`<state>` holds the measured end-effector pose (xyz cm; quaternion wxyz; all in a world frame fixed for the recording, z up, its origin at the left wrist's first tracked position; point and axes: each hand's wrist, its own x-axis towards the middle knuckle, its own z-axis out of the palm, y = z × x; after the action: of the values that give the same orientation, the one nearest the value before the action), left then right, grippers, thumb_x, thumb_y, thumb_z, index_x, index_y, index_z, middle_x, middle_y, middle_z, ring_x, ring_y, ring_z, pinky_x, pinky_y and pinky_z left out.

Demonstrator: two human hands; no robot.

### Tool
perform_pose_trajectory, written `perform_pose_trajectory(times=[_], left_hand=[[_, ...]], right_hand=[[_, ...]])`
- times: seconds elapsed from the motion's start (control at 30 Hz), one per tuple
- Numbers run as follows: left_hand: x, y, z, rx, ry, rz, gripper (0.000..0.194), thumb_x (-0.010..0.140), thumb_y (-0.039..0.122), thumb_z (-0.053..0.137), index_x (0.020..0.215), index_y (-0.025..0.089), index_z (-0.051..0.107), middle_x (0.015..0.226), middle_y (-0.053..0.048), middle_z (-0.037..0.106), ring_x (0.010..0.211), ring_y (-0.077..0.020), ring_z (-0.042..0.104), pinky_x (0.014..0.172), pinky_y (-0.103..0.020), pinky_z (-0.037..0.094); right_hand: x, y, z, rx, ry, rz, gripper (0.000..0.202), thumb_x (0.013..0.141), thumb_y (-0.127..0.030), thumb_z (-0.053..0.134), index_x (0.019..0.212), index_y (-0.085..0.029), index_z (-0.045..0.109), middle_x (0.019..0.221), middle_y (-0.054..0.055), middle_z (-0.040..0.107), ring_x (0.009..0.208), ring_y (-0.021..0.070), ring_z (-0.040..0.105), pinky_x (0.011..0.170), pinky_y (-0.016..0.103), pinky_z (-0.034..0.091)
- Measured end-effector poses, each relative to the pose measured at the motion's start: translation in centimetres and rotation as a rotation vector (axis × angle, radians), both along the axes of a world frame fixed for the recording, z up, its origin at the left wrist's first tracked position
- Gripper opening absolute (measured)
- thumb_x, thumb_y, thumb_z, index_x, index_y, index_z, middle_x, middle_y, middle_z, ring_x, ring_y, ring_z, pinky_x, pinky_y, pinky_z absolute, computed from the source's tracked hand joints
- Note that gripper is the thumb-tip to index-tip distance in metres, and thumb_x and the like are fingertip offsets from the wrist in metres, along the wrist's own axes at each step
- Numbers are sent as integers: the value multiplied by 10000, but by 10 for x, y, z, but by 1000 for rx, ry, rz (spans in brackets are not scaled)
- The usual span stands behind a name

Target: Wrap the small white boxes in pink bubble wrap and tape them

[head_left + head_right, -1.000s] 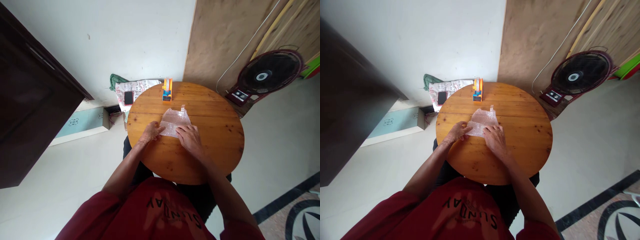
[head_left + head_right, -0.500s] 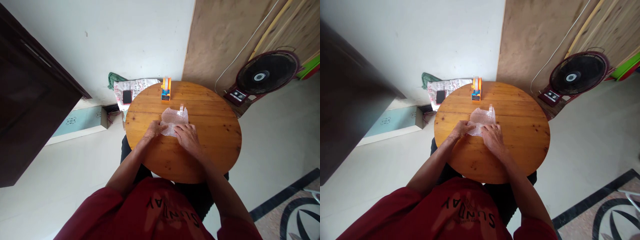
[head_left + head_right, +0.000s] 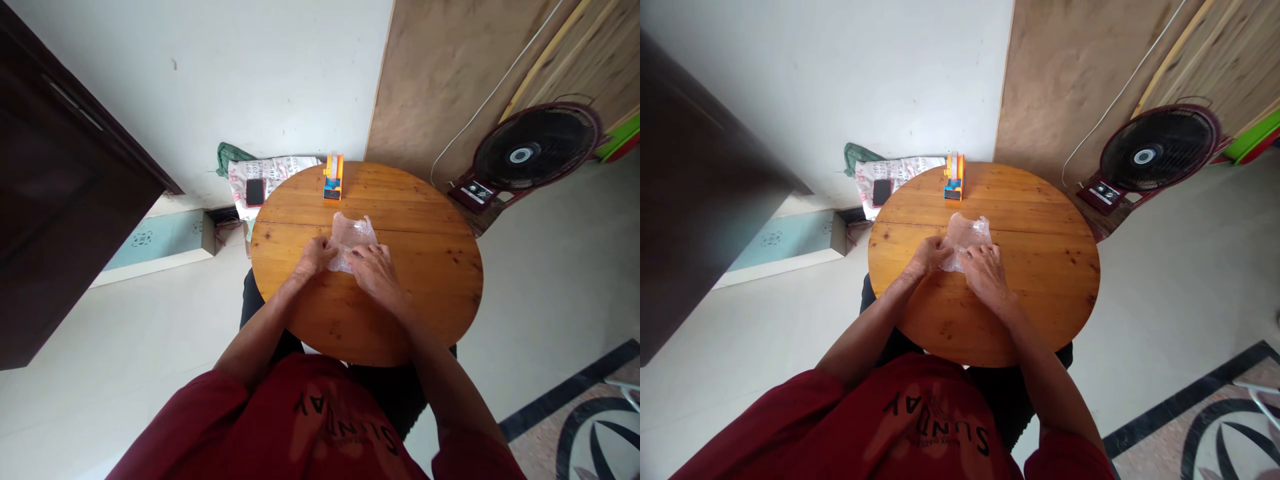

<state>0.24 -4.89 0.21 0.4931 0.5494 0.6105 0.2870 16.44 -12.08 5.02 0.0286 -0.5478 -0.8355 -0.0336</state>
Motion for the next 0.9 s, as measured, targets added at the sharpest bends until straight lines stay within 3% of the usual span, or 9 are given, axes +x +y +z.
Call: perform_pose_trajectory(times=[0.17, 0.33, 0.53, 0.63, 0.73, 0.9], left_hand=[[8, -5, 6, -82, -160, -3, 179, 833, 135, 584, 696, 169, 473, 542, 70, 511, 439, -64, 500, 459, -175, 402], [14, -9, 14, -100, -243, -19, 200, 839, 72, 583, 687, 153, 483, 479, 73, 516, 397, -44, 477, 457, -155, 406], [16, -14, 24, -99, -269, -73, 177, 851, 82, 578, 686, 138, 545, 504, 56, 550, 397, -51, 488, 443, -165, 413], [12, -15, 32, -109, -273, -153, 99, 833, 100, 576, 755, 114, 636, 575, 26, 595, 460, -64, 524, 482, -184, 459], [7, -14, 37, -121, -290, -244, 159, 788, 80, 531, 806, 101, 688, 647, -6, 631, 562, -90, 577, 549, -206, 501], [7, -15, 35, 55, -113, -413, 248, 760, 97, 489, 817, 120, 730, 635, 12, 599, 569, -81, 517, 555, -186, 410]], right_hand=[[0, 0, 0, 4, 4, 8, 271, 1009, -213, 444, 1090, -233, 702, 1070, 83, 696, 985, 257, 542, 902, 408, 265], [-1, 1, 0, -10, 38, 4, 259, 994, -201, 474, 1078, -238, 716, 1094, 75, 705, 1011, 258, 563, 932, 411, 276], [-2, 2, 4, -33, 184, -67, 167, 931, -221, 601, 1070, -164, 674, 1009, 91, 747, 985, 271, 620, 1006, 390, 320], [-2, 1, 2, 3, 239, -66, 230, 904, -185, 616, 1129, -151, 643, 1004, 97, 751, 984, 279, 636, 1050, 388, 327], [-2, 2, -1, 19, 238, -64, 203, 882, -130, 585, 1074, -147, 649, 970, 108, 749, 973, 286, 648, 1071, 401, 336], [1, 5, -6, 42, 322, -41, 224, 883, -146, 571, 1090, -161, 653, 982, 106, 757, 976, 276, 670, 1077, 419, 358]])
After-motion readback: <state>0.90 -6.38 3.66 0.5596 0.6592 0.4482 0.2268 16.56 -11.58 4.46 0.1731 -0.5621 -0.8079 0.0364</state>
